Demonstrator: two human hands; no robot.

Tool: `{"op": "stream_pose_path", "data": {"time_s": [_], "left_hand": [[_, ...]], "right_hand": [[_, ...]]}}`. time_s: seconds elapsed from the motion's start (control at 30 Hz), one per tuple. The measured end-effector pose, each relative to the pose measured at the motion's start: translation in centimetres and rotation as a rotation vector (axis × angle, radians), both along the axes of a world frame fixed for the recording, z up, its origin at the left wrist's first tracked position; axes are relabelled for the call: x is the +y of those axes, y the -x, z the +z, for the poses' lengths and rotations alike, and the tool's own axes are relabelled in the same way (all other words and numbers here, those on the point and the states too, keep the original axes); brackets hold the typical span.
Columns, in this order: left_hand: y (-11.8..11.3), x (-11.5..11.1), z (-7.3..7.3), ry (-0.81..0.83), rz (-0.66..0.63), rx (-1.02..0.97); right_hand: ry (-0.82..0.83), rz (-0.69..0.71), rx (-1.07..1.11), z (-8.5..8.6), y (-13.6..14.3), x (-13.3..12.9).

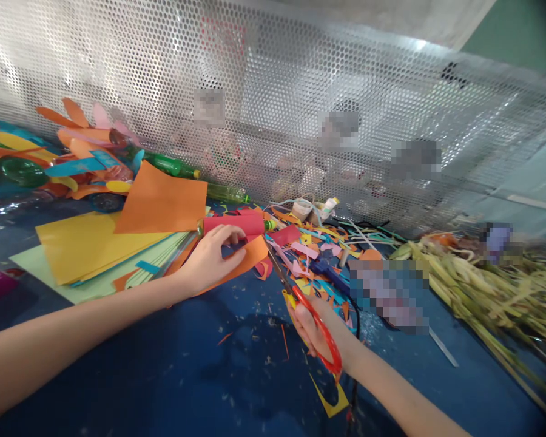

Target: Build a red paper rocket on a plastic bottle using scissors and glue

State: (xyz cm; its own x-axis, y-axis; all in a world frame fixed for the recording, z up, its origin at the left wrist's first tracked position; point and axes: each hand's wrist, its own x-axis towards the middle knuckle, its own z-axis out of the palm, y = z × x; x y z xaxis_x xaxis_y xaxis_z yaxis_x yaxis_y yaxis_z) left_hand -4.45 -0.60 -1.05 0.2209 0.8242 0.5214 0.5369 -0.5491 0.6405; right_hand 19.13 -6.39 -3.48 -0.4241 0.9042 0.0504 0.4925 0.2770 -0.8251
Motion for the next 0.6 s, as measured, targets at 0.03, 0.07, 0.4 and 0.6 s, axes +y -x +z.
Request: {"op": "stream_pose_path", "data": {"time_s": [0.03, 0.07, 0.4, 0.6], "left_hand": [[-0.2, -0.3, 0.0, -0.089, 0.063, 0.019], [-0.4, -0.7, -0.1, -0.152, 0.093, 0.045], [-2.7, -3.9, -2.3, 0.668, -0.484, -0.16], [-2.5, -3.1, -2.2, 0.713, -0.549, -0.71]], "right_hand": [[0.005, 0.007, -0.007, 0.0, 0.0, 0.0], [0.009, 0.013, -0.011, 0.1, 0.0, 0.1], [0.109, 0.107, 0.215, -0.3, 0.5, -1.6], [0.048, 0.075, 0.254, 0.1, 1.4, -2.5]]}}
